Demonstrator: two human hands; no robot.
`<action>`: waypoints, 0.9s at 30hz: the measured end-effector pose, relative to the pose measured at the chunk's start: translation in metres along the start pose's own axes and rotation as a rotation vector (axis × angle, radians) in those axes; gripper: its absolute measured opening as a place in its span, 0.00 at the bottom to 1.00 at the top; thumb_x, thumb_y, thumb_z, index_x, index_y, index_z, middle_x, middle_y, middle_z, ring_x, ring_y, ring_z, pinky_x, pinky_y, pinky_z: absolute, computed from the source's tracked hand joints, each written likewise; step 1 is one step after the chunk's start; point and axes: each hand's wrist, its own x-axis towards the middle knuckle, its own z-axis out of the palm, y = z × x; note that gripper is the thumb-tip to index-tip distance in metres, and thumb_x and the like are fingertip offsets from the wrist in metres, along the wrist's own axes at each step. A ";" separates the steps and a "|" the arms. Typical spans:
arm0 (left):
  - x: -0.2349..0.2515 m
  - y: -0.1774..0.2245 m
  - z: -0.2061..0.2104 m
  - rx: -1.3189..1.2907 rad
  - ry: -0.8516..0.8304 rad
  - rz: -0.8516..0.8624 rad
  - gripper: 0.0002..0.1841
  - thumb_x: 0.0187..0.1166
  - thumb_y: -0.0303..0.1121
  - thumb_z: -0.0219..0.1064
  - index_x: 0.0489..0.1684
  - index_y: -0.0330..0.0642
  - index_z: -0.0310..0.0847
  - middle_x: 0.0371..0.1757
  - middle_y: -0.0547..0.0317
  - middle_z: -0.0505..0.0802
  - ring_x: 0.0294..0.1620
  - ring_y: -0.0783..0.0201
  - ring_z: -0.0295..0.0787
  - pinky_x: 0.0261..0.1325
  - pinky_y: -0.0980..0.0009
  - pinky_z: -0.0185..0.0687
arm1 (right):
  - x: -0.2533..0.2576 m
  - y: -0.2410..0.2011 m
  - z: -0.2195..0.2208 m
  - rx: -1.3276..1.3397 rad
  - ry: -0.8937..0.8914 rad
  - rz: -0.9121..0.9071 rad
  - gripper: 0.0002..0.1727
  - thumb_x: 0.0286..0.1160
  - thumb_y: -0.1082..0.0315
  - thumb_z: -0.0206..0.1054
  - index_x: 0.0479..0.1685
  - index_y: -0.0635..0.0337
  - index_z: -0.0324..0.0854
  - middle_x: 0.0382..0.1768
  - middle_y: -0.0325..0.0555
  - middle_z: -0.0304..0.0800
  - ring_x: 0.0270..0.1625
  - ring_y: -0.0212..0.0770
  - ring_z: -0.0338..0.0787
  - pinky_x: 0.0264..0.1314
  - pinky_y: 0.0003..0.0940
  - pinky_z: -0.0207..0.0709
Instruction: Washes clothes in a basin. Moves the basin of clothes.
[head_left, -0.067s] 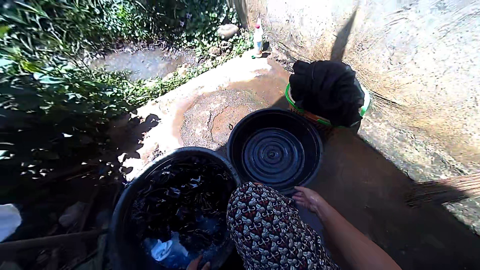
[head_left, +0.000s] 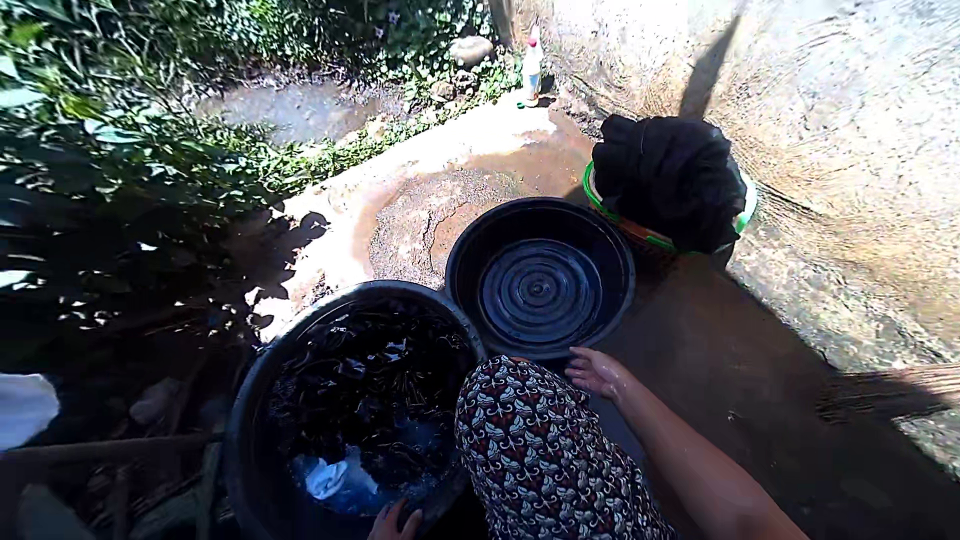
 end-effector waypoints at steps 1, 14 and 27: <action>-0.001 -0.001 0.002 0.002 0.012 -0.012 0.31 0.86 0.48 0.62 0.82 0.37 0.73 0.88 0.31 0.68 0.91 0.35 0.56 0.87 0.26 0.35 | 0.007 -0.011 0.017 0.019 -0.025 0.007 0.33 0.89 0.52 0.58 0.88 0.58 0.60 0.84 0.61 0.67 0.78 0.55 0.77 0.71 0.46 0.77; -0.017 -0.011 0.007 -0.216 0.112 -0.028 0.33 0.86 0.57 0.59 0.84 0.45 0.71 0.94 0.36 0.55 0.95 0.38 0.46 0.90 0.32 0.37 | 0.054 -0.047 -0.005 -0.703 0.054 -0.083 0.33 0.88 0.43 0.57 0.78 0.60 0.73 0.70 0.55 0.85 0.67 0.53 0.86 0.66 0.57 0.76; -0.075 -0.002 -0.176 -0.002 0.295 0.329 0.35 0.86 0.53 0.63 0.87 0.42 0.66 0.91 0.32 0.60 0.89 0.32 0.60 0.82 0.28 0.58 | -0.147 -0.202 -0.033 -0.983 0.180 -1.092 0.32 0.70 0.53 0.73 0.74 0.50 0.72 0.73 0.45 0.76 0.66 0.38 0.83 0.62 0.43 0.82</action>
